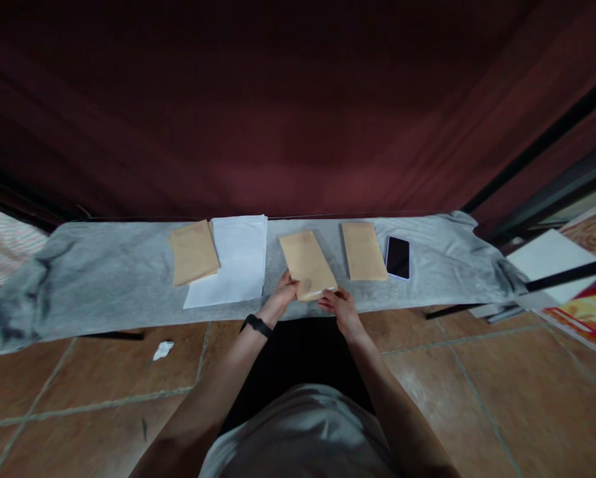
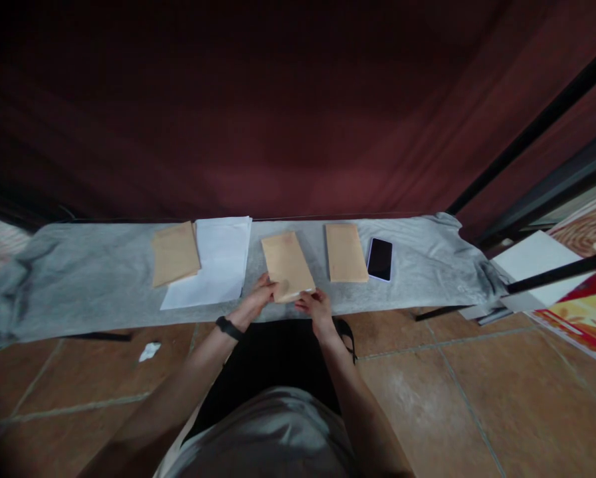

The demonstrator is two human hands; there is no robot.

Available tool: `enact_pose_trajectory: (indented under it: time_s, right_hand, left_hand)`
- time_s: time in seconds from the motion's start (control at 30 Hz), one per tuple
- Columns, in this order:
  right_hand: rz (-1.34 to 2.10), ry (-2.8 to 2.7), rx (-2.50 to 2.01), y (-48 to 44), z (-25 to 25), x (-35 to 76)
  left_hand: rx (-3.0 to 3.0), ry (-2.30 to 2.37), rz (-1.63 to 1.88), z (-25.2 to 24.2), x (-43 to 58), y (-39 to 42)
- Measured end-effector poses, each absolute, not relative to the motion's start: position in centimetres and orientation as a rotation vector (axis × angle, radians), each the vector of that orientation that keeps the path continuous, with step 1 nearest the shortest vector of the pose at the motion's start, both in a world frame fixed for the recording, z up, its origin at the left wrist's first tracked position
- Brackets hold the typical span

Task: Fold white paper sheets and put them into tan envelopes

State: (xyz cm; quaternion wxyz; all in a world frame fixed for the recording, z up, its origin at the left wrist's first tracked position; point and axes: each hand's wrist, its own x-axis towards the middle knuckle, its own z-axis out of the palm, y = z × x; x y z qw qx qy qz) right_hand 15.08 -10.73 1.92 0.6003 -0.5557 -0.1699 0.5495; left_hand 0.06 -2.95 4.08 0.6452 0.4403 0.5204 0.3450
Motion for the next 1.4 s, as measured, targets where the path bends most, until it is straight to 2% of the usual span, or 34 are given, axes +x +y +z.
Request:
enact_pose_trajectory:
  time_s: [0.33, 0.47, 0.57, 0.63, 0.83, 0.97, 1.13, 1.4]
  right_hand:
    - [1.203, -0.620, -1.555, -10.2, 0.7, 15.8]
    - [0.840, -0.880, -1.731, -10.5, 0.8, 16.8]
    - [0.464, -1.411, -1.783, -10.3, 0.9, 17.0]
    - [0.332, -1.725, -1.721, -10.0, 0.7, 17.0]
    - [0.341, -2.036, -1.650, -8.7, 0.4, 17.9]
    - [0.326, -2.133, -1.634, -8.2, 1.2, 18.6]
    - [0.283, -2.176, -1.637, -7.8, 1.4, 18.9]
    - [0.275, -2.033, -1.618, -8.5, -0.4, 18.8]
  left_hand:
    - [1.185, 1.255, 0.793, 2.5, -0.3, -0.1]
    - [1.285, 1.303, 0.793, 2.5, -1.2, 0.8]
    - [1.353, 1.340, 0.776, 2.7, -1.6, 1.2]
    - [1.413, 1.391, 0.741, 2.8, -1.7, 1.0]
    - [2.025, 1.564, 0.566, 3.1, -1.7, -1.4]
    - [2.323, 1.259, 0.547, 2.7, -1.8, -2.6]
    - [2.350, 1.156, 0.445, 2.2, -2.1, -2.9]
    - [2.320, 1.116, 0.564, 2.7, -0.7, -1.0]
